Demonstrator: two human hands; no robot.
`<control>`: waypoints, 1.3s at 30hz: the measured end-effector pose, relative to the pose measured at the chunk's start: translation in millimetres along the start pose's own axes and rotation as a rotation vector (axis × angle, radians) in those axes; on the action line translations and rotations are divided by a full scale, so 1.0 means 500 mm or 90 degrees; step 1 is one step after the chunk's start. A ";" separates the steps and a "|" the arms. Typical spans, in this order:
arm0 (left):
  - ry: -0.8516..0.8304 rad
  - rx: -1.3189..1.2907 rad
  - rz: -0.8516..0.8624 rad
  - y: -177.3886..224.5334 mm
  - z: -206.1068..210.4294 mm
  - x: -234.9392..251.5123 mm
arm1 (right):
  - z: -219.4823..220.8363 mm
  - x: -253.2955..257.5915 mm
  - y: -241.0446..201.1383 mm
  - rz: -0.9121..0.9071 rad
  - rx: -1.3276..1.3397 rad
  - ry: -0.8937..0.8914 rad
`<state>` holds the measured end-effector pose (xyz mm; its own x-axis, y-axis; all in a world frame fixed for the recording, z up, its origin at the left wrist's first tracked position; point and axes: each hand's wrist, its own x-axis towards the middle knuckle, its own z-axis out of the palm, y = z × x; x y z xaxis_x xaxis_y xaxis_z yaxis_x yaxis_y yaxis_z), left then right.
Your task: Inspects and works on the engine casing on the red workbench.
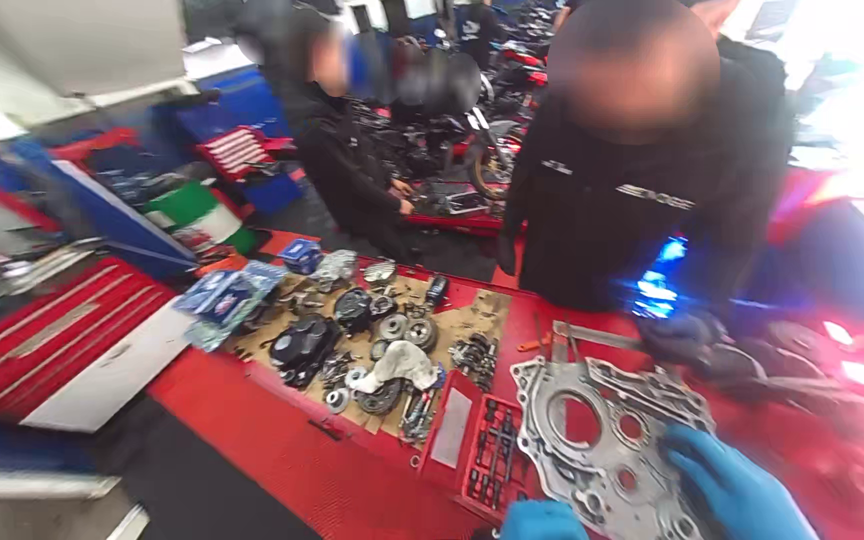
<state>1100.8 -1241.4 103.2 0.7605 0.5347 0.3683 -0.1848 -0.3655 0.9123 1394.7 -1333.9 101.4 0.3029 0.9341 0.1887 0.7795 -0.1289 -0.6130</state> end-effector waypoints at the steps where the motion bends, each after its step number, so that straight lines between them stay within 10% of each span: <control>1: -0.009 -0.003 0.010 0.004 -0.017 0.003 | 0.003 0.005 0.002 -0.015 -0.010 0.039; 15: -0.262 0.331 0.020 -0.012 -0.037 -0.014 | 0.001 -0.011 -0.023 0.058 -0.138 0.096; 39: -0.265 0.370 0.026 -0.016 -0.026 -0.012 | 0.040 -0.001 -0.058 0.074 -0.240 0.067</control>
<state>1089.5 -1232.1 96.0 0.9560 0.2188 0.1953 0.0550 -0.7878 0.6134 1360.8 -1323.9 103.7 0.4400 0.8695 0.2244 0.8774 -0.3630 -0.3139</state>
